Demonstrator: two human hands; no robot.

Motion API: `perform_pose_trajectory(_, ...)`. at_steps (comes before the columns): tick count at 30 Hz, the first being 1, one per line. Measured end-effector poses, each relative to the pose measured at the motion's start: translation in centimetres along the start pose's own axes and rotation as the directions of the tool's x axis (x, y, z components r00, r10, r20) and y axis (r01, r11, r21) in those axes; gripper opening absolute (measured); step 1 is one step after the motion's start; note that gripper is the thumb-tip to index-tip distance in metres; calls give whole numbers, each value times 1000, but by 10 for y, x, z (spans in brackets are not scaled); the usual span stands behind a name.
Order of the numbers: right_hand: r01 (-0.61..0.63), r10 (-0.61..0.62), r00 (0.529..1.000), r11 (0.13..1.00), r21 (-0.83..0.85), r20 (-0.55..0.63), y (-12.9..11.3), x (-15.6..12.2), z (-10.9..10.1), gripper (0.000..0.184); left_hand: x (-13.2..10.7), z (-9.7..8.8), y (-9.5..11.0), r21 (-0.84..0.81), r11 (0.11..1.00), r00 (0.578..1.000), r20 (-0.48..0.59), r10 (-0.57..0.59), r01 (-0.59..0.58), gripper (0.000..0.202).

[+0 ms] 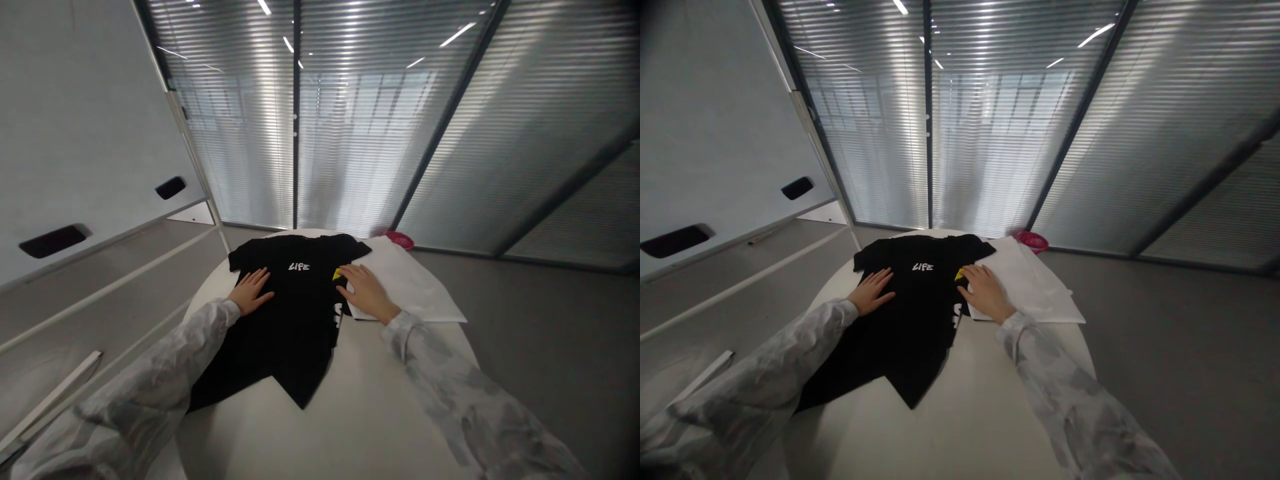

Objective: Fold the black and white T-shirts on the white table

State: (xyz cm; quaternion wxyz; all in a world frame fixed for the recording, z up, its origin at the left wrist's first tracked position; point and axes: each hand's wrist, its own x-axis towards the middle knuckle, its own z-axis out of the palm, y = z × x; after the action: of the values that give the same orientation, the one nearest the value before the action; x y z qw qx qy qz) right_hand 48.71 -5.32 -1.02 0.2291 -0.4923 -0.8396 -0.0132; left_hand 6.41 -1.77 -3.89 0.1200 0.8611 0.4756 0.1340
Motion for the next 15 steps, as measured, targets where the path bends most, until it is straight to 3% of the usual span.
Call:
perform_pose_trajectory(3,179,-189,980,975,134,66,-25,-1,-10,48,-16,-2,34,-28,985,983,61,173,-172,81)
perform_pose_trajectory(5,303,-343,926,923,236,155,-42,-2,-15,52,-25,-1,61,-78,940,930,135,341,-333,83)
perform_pose_trajectory(7,351,-415,885,893,281,211,-54,-5,-19,45,-34,4,83,-126,898,881,175,439,-423,88)
perform_pose_trajectory(10,366,-421,884,893,263,201,-56,-14,-31,30,-46,10,99,-147,884,870,168,463,-443,92)
perform_pose_trajectory(15,343,-358,931,925,165,67,-25,-59,-62,30,-65,4,99,-180,878,860,191,474,-444,89)
